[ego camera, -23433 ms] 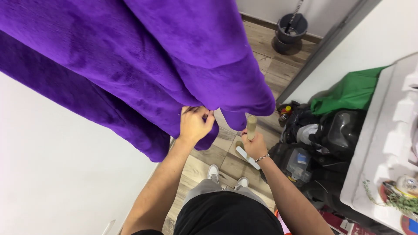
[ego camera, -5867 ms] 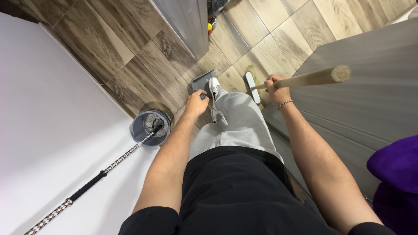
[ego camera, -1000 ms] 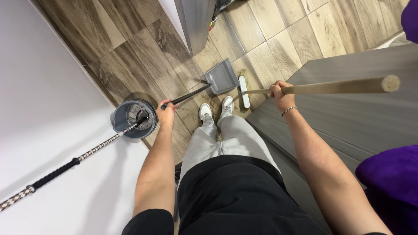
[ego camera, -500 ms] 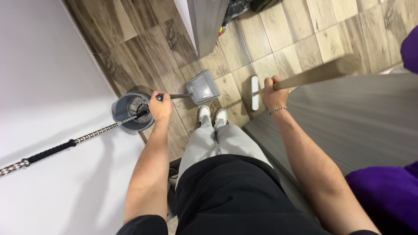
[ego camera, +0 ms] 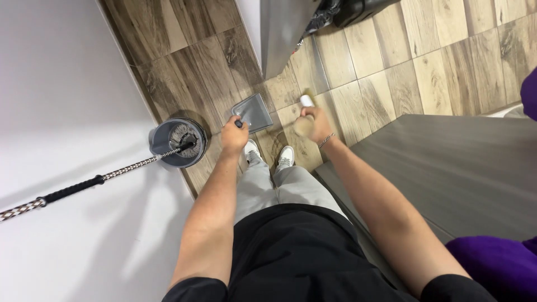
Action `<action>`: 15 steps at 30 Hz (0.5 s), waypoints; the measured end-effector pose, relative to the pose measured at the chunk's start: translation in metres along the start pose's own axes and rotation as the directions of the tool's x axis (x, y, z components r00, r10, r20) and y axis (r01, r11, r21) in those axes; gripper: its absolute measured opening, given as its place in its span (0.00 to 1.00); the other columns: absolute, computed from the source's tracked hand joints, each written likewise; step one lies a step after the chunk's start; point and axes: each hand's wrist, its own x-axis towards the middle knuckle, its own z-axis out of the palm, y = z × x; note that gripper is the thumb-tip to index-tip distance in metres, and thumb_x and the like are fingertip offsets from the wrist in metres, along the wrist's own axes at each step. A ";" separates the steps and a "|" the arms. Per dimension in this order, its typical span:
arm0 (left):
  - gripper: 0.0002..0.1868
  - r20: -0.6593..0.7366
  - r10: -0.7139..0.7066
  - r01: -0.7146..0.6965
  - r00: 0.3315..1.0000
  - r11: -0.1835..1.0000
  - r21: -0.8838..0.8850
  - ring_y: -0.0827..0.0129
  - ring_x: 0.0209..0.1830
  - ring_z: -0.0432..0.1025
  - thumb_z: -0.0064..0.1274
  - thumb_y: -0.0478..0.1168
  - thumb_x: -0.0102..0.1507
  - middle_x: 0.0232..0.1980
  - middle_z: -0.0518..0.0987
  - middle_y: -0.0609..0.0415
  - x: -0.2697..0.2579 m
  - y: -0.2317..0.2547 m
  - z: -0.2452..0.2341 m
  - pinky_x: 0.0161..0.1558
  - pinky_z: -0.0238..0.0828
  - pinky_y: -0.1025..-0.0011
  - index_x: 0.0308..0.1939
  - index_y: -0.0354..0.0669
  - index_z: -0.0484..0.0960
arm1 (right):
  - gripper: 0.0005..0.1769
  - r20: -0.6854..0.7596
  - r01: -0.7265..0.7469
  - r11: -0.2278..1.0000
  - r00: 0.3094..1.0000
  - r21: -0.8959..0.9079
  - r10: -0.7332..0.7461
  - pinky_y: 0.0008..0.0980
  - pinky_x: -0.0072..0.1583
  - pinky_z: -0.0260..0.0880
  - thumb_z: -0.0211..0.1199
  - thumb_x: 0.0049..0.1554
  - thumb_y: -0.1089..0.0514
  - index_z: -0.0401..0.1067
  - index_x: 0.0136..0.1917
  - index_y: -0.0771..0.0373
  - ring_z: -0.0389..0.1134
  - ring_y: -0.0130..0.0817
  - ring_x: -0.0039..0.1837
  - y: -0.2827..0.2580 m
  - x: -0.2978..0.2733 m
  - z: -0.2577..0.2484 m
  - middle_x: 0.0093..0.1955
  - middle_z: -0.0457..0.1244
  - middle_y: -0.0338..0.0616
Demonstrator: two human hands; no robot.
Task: The person sweeps debris from the floor with a broom and dustpan before spinning a mop in a bucket of water.
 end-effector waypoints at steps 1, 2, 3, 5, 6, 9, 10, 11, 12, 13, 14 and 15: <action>0.18 -0.006 -0.003 0.003 1.000 1.000 -0.003 0.51 0.55 0.79 0.50 0.51 0.64 0.51 0.86 0.47 0.004 -0.001 0.001 0.58 0.77 0.56 0.56 0.59 0.82 | 0.07 0.005 0.005 1.000 1.000 -0.001 -0.005 0.35 0.56 0.65 0.67 0.48 0.54 0.71 0.38 0.55 0.70 0.40 0.49 -0.010 -0.006 0.001 0.41 0.66 0.39; 0.17 -0.008 0.014 -0.015 1.000 1.000 -0.026 0.50 0.55 0.80 0.52 0.50 0.64 0.51 0.85 0.44 0.007 -0.002 0.002 0.57 0.78 0.56 0.56 0.56 0.82 | 0.04 0.046 0.088 0.992 0.995 -0.087 -0.084 0.31 0.49 0.63 0.64 0.50 0.57 0.70 0.35 0.55 0.68 0.35 0.42 -0.020 -0.012 0.002 0.34 0.64 0.38; 0.17 -0.008 0.032 -0.032 0.999 0.998 -0.047 0.49 0.55 0.80 0.53 0.49 0.64 0.51 0.85 0.42 0.009 -0.004 0.003 0.56 0.79 0.55 0.56 0.53 0.83 | 0.07 0.092 0.171 0.971 0.983 -0.167 -0.157 0.28 0.41 0.62 0.61 0.51 0.59 0.70 0.32 0.55 0.65 0.30 0.34 -0.029 -0.019 0.004 0.28 0.61 0.38; 0.18 0.010 0.044 -0.044 0.999 0.998 -0.037 0.49 0.55 0.80 0.52 0.49 0.65 0.51 0.85 0.42 0.003 0.001 -0.007 0.56 0.79 0.55 0.57 0.53 0.82 | 0.08 0.091 0.195 0.979 0.978 -0.052 -0.190 0.25 0.39 0.61 0.59 0.51 0.61 0.69 0.30 0.56 0.63 0.28 0.33 -0.004 0.004 0.012 0.27 0.62 0.37; 0.19 0.033 0.059 -0.058 0.998 0.998 -0.027 0.49 0.55 0.80 0.51 0.50 0.66 0.51 0.85 0.42 0.000 0.005 -0.011 0.56 0.79 0.55 0.58 0.52 0.81 | 0.10 0.084 0.214 0.975 0.972 0.062 -0.219 0.23 0.37 0.61 0.58 0.51 0.63 0.69 0.28 0.58 0.62 0.26 0.32 0.008 0.015 0.015 0.26 0.62 0.36; 0.19 0.041 0.084 -0.082 0.996 0.996 -0.040 0.50 0.54 0.81 0.51 0.50 0.66 0.51 0.85 0.41 -0.004 0.011 -0.019 0.54 0.80 0.55 0.58 0.51 0.81 | 0.15 0.084 0.287 0.945 0.949 0.160 -0.303 0.26 0.36 0.58 0.57 0.51 0.60 0.64 0.24 0.56 0.55 0.27 0.29 -0.001 0.007 0.004 0.22 0.57 0.36; 0.19 0.042 0.087 -0.085 0.995 0.995 -0.042 0.50 0.54 0.81 0.51 0.50 0.66 0.51 0.85 0.41 -0.006 0.013 -0.022 0.54 0.80 0.55 0.58 0.51 0.81 | 0.15 0.081 0.288 0.945 0.949 0.157 -0.303 0.26 0.36 0.58 0.57 0.51 0.60 0.64 0.24 0.56 0.55 0.27 0.29 -0.014 0.001 0.000 0.22 0.57 0.36; 0.19 0.042 0.088 -0.086 0.995 0.995 -0.041 0.50 0.54 0.81 0.51 0.50 0.67 0.50 0.85 0.41 -0.008 0.015 -0.025 0.54 0.80 0.55 0.58 0.50 0.81 | 0.14 0.017 0.240 0.964 0.970 0.117 -0.243 0.27 0.36 0.60 0.57 0.52 0.58 0.67 0.25 0.57 0.58 0.29 0.29 -0.027 -0.004 -0.004 0.22 0.59 0.38; 0.19 0.042 0.088 -0.087 0.995 0.995 -0.039 0.50 0.53 0.81 0.51 0.50 0.67 0.50 0.85 0.41 -0.009 0.017 -0.028 0.53 0.80 0.55 0.59 0.50 0.81 | 0.14 -0.050 0.188 0.979 0.982 0.081 -0.184 0.28 0.37 0.61 0.58 0.52 0.57 0.69 0.26 0.57 0.62 0.31 0.29 -0.040 -0.010 -0.008 0.22 0.61 0.40; 0.19 0.041 0.085 -0.083 0.996 0.996 -0.040 0.50 0.53 0.81 0.51 0.50 0.67 0.50 0.85 0.41 -0.004 0.014 -0.026 0.53 0.80 0.55 0.59 0.50 0.81 | 0.14 -0.047 0.186 0.979 0.982 0.081 -0.183 0.28 0.37 0.61 0.58 0.52 0.57 0.69 0.26 0.57 0.62 0.31 0.29 -0.046 -0.014 -0.009 0.22 0.61 0.40; 0.19 0.026 0.079 -0.078 0.997 0.996 -0.037 0.50 0.53 0.81 0.51 0.51 0.67 0.50 0.85 0.41 0.002 0.011 -0.025 0.53 0.80 0.55 0.58 0.49 0.81 | 0.13 -0.075 0.143 0.989 0.987 0.033 -0.140 0.26 0.37 0.62 0.58 0.51 0.56 0.70 0.25 0.56 0.63 0.30 0.29 -0.052 -0.017 -0.010 0.22 0.61 0.39; 0.19 0.006 0.074 -0.074 0.997 0.997 -0.035 0.49 0.53 0.81 0.51 0.51 0.67 0.50 0.85 0.40 0.010 0.008 -0.024 0.53 0.80 0.55 0.58 0.48 0.81 | 0.12 -0.106 0.102 0.995 0.989 -0.013 -0.103 0.25 0.36 0.62 0.59 0.50 0.56 0.70 0.25 0.55 0.65 0.28 0.30 -0.060 -0.019 -0.011 0.22 0.62 0.37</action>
